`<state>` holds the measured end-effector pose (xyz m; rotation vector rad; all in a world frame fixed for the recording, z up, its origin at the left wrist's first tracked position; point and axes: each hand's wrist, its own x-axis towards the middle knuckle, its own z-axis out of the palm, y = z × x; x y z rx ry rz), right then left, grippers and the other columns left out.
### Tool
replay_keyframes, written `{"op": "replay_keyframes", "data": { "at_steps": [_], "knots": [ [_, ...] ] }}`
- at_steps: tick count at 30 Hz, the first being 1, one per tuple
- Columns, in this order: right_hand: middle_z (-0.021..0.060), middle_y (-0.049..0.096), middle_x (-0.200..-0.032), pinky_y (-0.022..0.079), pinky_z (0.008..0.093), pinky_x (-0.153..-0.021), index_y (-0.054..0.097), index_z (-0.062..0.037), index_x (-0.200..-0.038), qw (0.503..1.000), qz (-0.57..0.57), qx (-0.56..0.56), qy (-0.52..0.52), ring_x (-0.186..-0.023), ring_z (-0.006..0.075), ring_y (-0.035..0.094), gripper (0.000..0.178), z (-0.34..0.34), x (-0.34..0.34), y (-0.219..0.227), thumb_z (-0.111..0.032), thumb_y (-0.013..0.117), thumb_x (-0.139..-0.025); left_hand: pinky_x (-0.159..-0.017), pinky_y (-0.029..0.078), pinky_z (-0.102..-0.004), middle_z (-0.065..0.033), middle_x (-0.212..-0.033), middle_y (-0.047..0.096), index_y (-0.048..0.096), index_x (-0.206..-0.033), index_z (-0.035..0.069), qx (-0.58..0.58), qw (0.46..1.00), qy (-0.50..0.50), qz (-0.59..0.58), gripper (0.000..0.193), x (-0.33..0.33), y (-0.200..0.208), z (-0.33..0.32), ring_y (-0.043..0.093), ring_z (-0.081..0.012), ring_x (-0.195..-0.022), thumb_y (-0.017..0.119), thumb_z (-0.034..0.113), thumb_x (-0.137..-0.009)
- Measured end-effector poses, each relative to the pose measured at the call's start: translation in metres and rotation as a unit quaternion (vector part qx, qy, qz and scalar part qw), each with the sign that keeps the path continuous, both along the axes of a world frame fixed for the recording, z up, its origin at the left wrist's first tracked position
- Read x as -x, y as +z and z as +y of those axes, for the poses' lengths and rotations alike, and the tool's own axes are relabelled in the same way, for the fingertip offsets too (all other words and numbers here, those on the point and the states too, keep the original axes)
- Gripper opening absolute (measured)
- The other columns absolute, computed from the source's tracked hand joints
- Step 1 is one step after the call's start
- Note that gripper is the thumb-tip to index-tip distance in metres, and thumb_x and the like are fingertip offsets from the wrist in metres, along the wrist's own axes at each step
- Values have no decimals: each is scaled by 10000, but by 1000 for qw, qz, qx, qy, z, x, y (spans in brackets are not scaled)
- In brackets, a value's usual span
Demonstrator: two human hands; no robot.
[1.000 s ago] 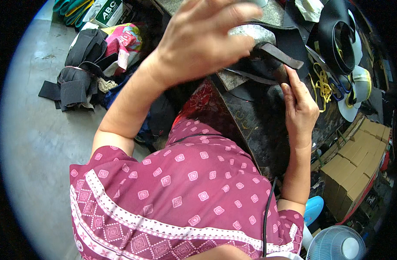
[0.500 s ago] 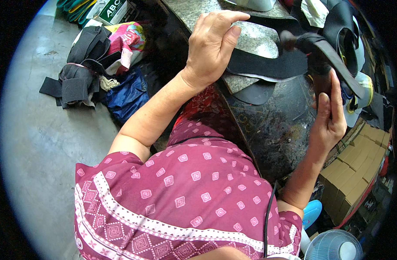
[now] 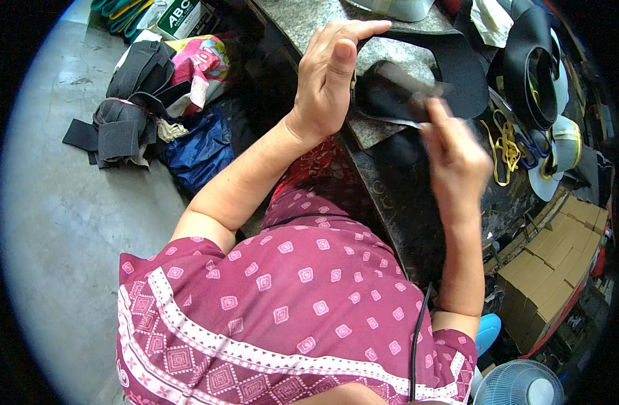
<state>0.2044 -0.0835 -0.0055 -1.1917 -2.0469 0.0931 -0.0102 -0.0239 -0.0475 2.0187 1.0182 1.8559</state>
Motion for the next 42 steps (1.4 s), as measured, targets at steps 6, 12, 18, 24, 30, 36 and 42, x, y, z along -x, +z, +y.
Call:
{"op": "replay_keyframes", "data": {
  "at_steps": [6, 12, 18, 24, 30, 36, 42],
  "knots": [
    [49, 609, -777, 493, 369, -580, 680, -278, -1319, 995, -74, 45, -59, -618, 244, 624, 433, -6, -9, -1, -234, 744, -893, -987, 425, -380, -145, -1169, 689, 703, -1194, 50, 35, 999, -13, -12, 623, -1, -2, 1, 614, -320, -1088, 227, 446, -1117],
    [61, 635, -819, 512, 379, -605, 664, -258, -1334, 996, -77, 30, -36, -677, 249, 659, 464, -16, -20, -18, -239, 753, -879, -957, 461, -386, -116, -1128, 676, 689, -1236, 96, 41, 996, 36, 65, 296, -1, -2, 0, 613, -308, -1046, 659, 193, -958],
    [100, 705, -998, 551, 365, -735, 683, -179, -1305, 987, -69, 59, -129, -825, 269, 709, 358, -21, -72, -19, -225, 704, -950, -952, 470, -395, -119, -1160, 669, 669, -1293, 109, 6, 995, 61, 81, 377, -4, 0, -3, 607, -312, -1061, 691, 191, -926],
    [96, 721, -994, 535, 301, -729, 698, -160, -1310, 993, 23, 31, -115, -808, 212, 700, 374, -17, -58, 14, -161, 721, -936, -953, 471, -394, -117, -1151, 665, 672, -1288, 107, 3, 994, 59, 88, 348, -4, -1, -2, 607, -309, -1065, 661, 213, -957],
    [103, 695, -958, 542, 355, -698, 702, -181, -1270, 990, -97, 66, -73, -781, 273, 693, 350, -13, -41, -24, -226, 727, -924, -998, 453, -372, -130, -1191, 665, 671, -1285, 81, 50, 991, 17, 123, 313, 5, 6, -1, 610, -298, -1115, 600, 192, -1001],
    [86, 739, -1056, 542, 324, -769, 675, -213, -1341, 985, -48, 61, -156, -845, 204, 706, 376, -10, -77, -9, -238, 695, -966, -1026, 436, -356, -141, -1202, 665, 666, -1299, 63, 62, 990, 2, 126, 320, 7, 5, -1, 610, -296, -1147, 571, 192, -1021],
    [134, 735, -1069, 560, 330, -804, 689, -77, -1298, 993, 105, -1, -51, -901, 226, 723, 367, -6, -45, 6, -107, 716, -934, -926, 470, -376, -126, -1097, 671, 706, -1157, 63, 69, 992, -14, 102, 281, 8, 15, 8, 614, -296, -1028, 566, 270, -1028]
  ]
}}
